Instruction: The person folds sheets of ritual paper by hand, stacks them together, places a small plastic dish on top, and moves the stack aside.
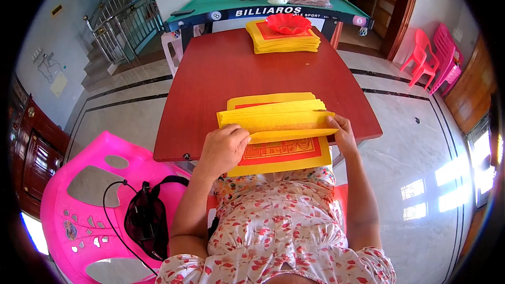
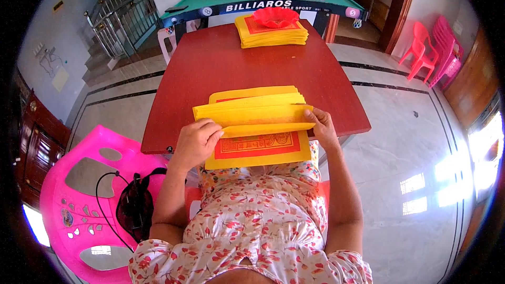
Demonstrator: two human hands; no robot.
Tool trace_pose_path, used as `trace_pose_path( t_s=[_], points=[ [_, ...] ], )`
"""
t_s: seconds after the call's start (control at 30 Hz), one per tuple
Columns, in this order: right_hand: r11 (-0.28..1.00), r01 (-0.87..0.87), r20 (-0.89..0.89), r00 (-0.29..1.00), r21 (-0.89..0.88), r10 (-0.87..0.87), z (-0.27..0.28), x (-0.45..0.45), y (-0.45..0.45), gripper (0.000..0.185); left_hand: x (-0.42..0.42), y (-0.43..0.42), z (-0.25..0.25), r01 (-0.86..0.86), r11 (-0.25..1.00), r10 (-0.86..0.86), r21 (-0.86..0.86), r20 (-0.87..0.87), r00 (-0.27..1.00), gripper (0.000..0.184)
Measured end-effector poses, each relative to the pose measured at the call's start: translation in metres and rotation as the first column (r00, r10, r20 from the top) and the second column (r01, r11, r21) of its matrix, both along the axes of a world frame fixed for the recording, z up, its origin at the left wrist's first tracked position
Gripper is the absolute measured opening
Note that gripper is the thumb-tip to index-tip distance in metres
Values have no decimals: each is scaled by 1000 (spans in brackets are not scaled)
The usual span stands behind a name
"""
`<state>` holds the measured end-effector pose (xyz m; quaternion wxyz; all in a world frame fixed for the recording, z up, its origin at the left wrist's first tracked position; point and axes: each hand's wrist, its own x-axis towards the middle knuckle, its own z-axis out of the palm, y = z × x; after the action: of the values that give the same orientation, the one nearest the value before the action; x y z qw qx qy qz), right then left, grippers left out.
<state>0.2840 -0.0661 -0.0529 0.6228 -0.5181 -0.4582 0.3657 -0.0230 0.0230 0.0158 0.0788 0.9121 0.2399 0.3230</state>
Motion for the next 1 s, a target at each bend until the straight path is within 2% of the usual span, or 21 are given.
trace_pose_path(
  t_s=[0.07, 0.1, 0.17, 0.2, 0.27, 0.37, 0.5, 0.57, 0.6, 0.67, 0.7, 0.77, 0.87, 0.93, 1.0],
  points=[
    [999, 28, 7, 1000, -36, -27, 3, -2, 0, 47, 1, 1, -2, -16, 1000, 16, -2, 15, 1000, 10],
    [999, 28, 7, 1000, -37, -28, 5, -3, -1, 47, 1, 2, -3, -27, 1000, 27, -2, 20, 999, 10],
    [998, 64, 112, 992, -11, -63, 8, -5, -3, 63, 1, 3, -3, -38, 999, 38, -3, 25, 999, 10],
    [998, 64, 112, 992, -12, -62, 8, -5, -3, 63, 2, 3, -4, -49, 999, 49, -12, 29, 998, 10],
    [997, 64, 89, 994, 33, -67, 6, -5, -2, 75, 2, 3, -4, -59, 998, 60, -23, 33, 998, 10],
    [998, -7, 130, 992, 56, -1, -3, 5, 0, 84, 3, 3, -4, -63, 998, 64, -17, 46, 997, 10],
    [996, -32, 190, 982, 78, 16, 2, 2, -3, 87, 3, 5, -7, -62, 998, 62, -3, 56, 997, 10],
    [990, -72, 159, 986, 125, 51, -1, 3, -1, 70, 3, 5, -8, -63, 998, 63, 6, 60, 996, 10],
    [990, -72, 160, 986, 125, 52, 0, 1, -1, 70, 3, 5, -8, -66, 998, 66, 9, 56, 996, 10],
    [998, -28, 103, 994, 57, 22, 4, -4, 1, 48, 3, 5, -8, -69, 998, 68, 13, 52, 996, 10],
    [998, -28, 103, 994, 57, 22, 4, -3, 1, 48, 3, 5, -7, -67, 998, 66, 17, 62, 996, 10],
    [999, -55, 11, 998, -3, 55, 2, -1, 1, 30, 3, 4, -5, -64, 998, 62, 20, 72, 995, 9],
    [999, -35, 28, 999, -8, 36, 6, -4, 0, 27, 3, 2, -2, -57, 998, 58, -16, 77, 995, 8],
    [999, -26, 34, 999, -20, 27, 7, -5, 0, 26, 4, 1, 0, -41, 999, 36, 19, 230, 973, 7],
    [999, -18, 41, 999, -31, 19, 7, -5, 0, 26, 5, 1, 3, -27, 998, 9, 62, 274, 962, 6]
  ],
)
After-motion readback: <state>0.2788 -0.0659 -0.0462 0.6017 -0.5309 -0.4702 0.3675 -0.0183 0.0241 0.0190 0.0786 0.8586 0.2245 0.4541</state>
